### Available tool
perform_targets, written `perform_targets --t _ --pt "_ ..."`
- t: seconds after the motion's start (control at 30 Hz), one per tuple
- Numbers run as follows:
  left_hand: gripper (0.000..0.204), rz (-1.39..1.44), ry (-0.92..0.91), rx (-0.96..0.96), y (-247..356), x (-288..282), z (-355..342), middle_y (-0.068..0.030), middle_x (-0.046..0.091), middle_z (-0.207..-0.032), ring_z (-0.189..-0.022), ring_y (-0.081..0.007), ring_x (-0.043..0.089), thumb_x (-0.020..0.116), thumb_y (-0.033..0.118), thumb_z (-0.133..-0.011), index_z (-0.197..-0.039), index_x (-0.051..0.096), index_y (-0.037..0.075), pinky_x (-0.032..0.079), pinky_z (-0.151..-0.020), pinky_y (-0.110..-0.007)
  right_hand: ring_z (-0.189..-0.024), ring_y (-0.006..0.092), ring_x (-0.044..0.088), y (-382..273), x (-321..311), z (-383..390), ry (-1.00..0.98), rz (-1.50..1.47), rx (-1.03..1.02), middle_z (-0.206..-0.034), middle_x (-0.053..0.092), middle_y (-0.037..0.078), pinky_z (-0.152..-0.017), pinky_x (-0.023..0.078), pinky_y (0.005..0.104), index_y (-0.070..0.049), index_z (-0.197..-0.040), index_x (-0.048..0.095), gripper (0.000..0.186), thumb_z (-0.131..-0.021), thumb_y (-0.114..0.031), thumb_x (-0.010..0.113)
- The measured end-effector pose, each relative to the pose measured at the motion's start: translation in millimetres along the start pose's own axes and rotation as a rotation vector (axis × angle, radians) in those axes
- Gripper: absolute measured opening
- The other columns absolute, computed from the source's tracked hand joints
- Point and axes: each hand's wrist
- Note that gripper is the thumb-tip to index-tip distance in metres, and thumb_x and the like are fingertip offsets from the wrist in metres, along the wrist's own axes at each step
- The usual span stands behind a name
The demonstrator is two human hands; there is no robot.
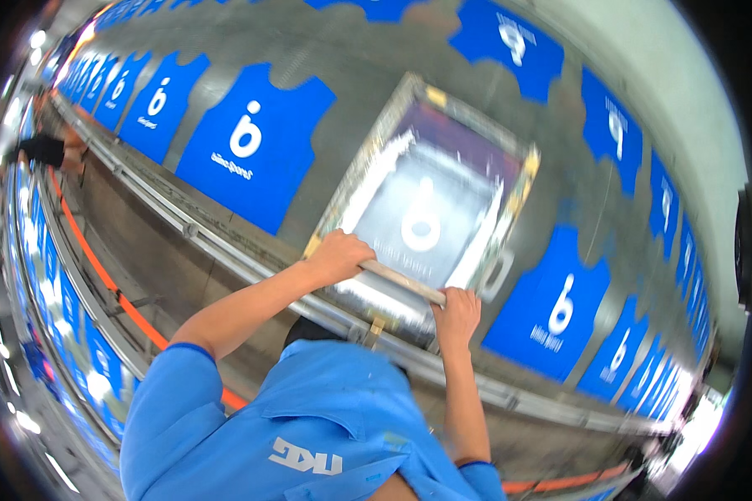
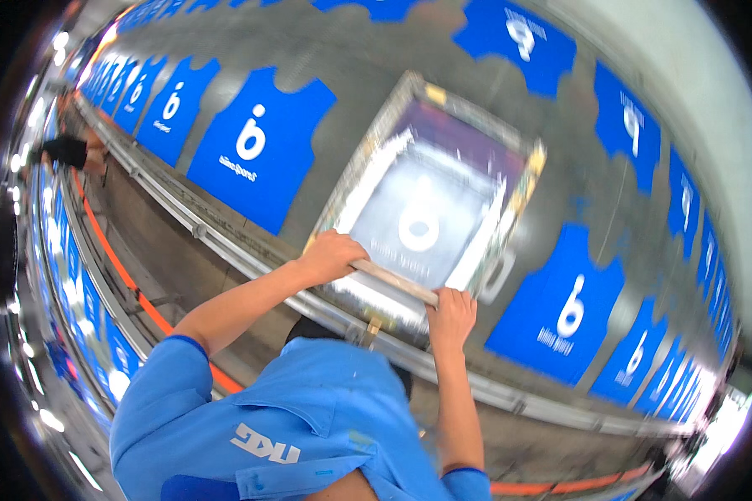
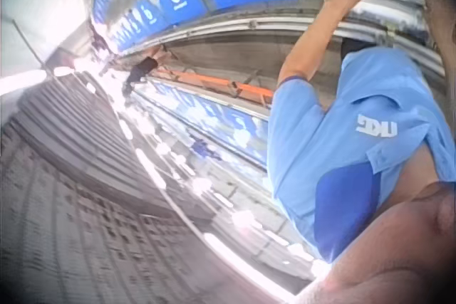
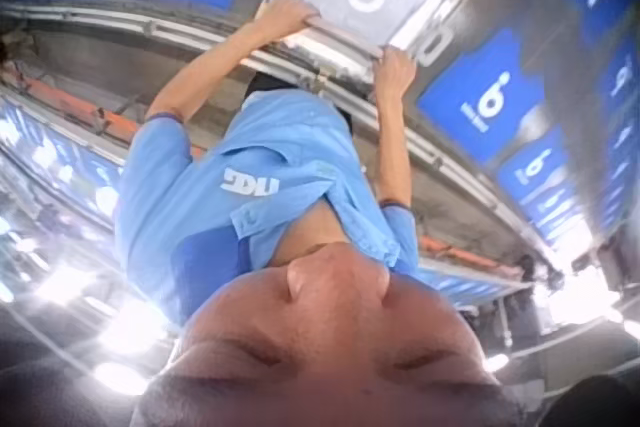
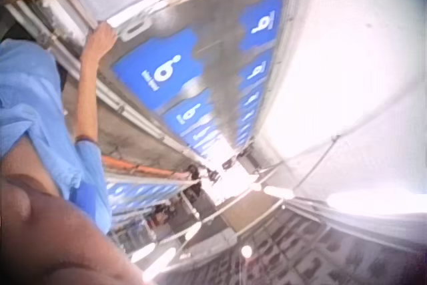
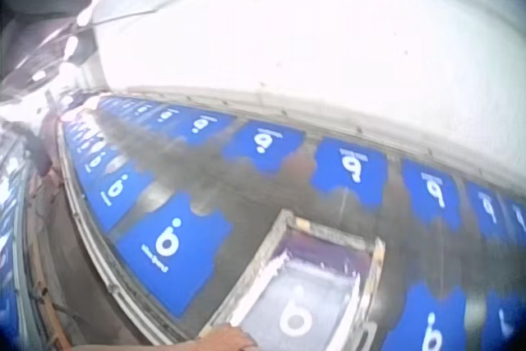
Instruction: The person repeatedly applies white ink to a screen printing frame using a squeegee and presses it onto blue t-shirts laid out on a conveyor. The person moves the frame along the line, repositions it, and repeats the squeegee strokes to transfer the logo onto each shirt.
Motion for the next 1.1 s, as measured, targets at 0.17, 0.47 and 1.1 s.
perform_targets --t 0.17,0.47,1.1 --pt "0.022 0.045 0.055 -0.036 -50 -60 -151 -0.0073 0.072 -0.086 -0.088 -0.029 0.07 0.079 0.028 -0.073 -0.093 0.074 0.02 0.055 -0.075 -0.045 -0.082 0.0341 0.061 37 -23 -155 0.002 0.085 0.015 -0.078 0.064 0.015 -0.074 0.048 0.0464 -0.005 -0.082 0.067 0.034 -0.067 -0.027 0.087" --pt "0.037 0.046 -0.023 -0.041 -70 -87 -256 -0.0102 0.074 -0.095 -0.095 -0.0314 0.07 0.082 0.028 -0.069 -0.104 0.076 0.016 0.055 -0.081 -0.045 -0.087 0.0377 0.067 91 -25 -258 -0.2 0.015 0.192 -0.084 0.07 0.022 -0.075 0.052 0.0464 0.001 -0.089 0.069 0.05 -0.065 -0.039 0.089" --pt "0.017 -0.176 0.047 0.005 26 21 56 0.0027 0.069 -0.091 -0.099 -0.0215 0.063 0.074 0.031 -0.079 -0.09 0.07 0.019 0.049 -0.08 -0.041 -0.087 0.0305 0.06 -8 12 53 -0.022 -0.012 -0.09 -0.088 0.065 0.009 -0.077 0.049 0.0435 -0.009 -0.088 0.065 0.029 -0.067 -0.014 0.083"
Point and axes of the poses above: each hand's wrist, its own z-axis away from the middle knuckle, its own x-axis out of the palm, y = z × x
